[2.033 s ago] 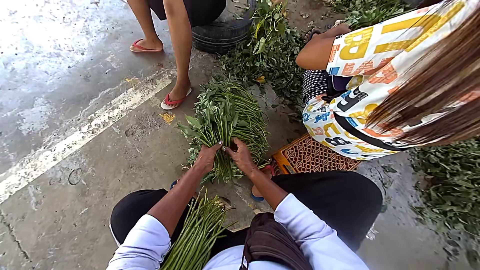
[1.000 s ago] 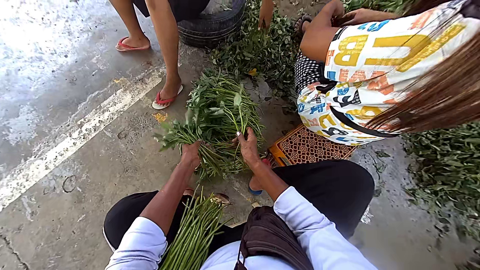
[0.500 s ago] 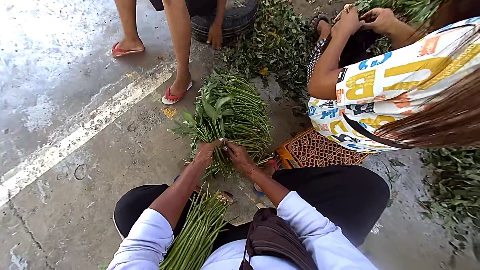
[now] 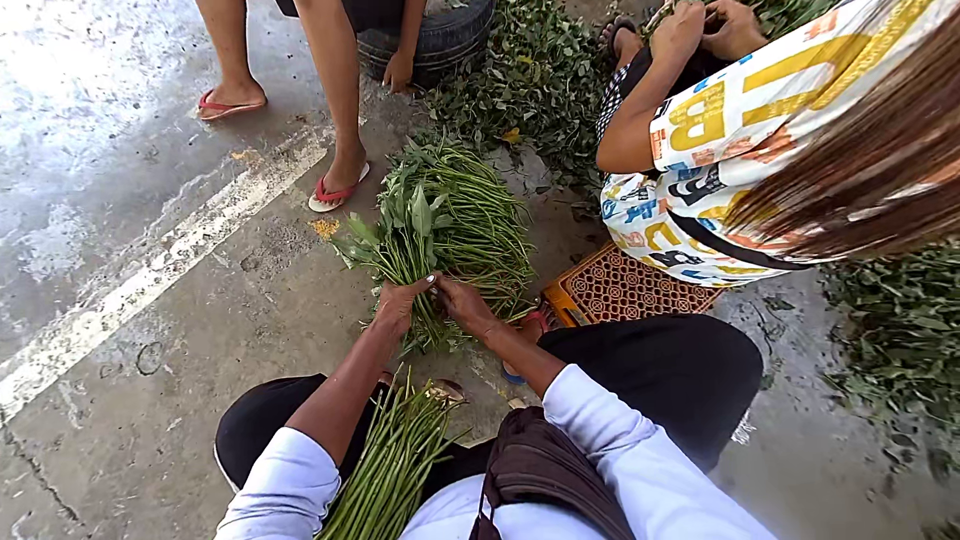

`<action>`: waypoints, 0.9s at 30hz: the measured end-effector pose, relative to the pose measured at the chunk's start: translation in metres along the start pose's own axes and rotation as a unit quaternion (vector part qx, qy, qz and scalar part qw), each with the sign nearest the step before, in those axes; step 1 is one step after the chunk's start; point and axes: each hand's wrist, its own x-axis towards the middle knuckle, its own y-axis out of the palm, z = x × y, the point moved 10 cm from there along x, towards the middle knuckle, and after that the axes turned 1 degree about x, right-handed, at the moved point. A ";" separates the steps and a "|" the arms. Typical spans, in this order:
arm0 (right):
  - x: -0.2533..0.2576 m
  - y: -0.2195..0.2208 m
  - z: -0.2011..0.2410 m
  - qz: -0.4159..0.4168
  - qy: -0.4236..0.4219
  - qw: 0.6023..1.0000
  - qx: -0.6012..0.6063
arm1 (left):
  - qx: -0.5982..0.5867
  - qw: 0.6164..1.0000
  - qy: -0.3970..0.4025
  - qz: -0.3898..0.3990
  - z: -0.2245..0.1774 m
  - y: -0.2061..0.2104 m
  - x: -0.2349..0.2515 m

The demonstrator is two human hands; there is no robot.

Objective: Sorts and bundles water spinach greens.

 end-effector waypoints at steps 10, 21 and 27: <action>0.069 -0.051 -0.105 0.013 0.135 0.970 -0.201 | -0.159 0.986 0.018 -0.045 -0.038 -0.030 0.021; 0.056 -0.041 -0.148 0.019 0.149 0.925 -0.349 | -0.100 0.993 0.024 -0.057 -0.039 -0.029 0.018; 0.060 -0.057 -0.144 0.057 0.182 0.933 -0.305 | -0.112 0.992 0.011 -0.052 -0.035 -0.028 0.018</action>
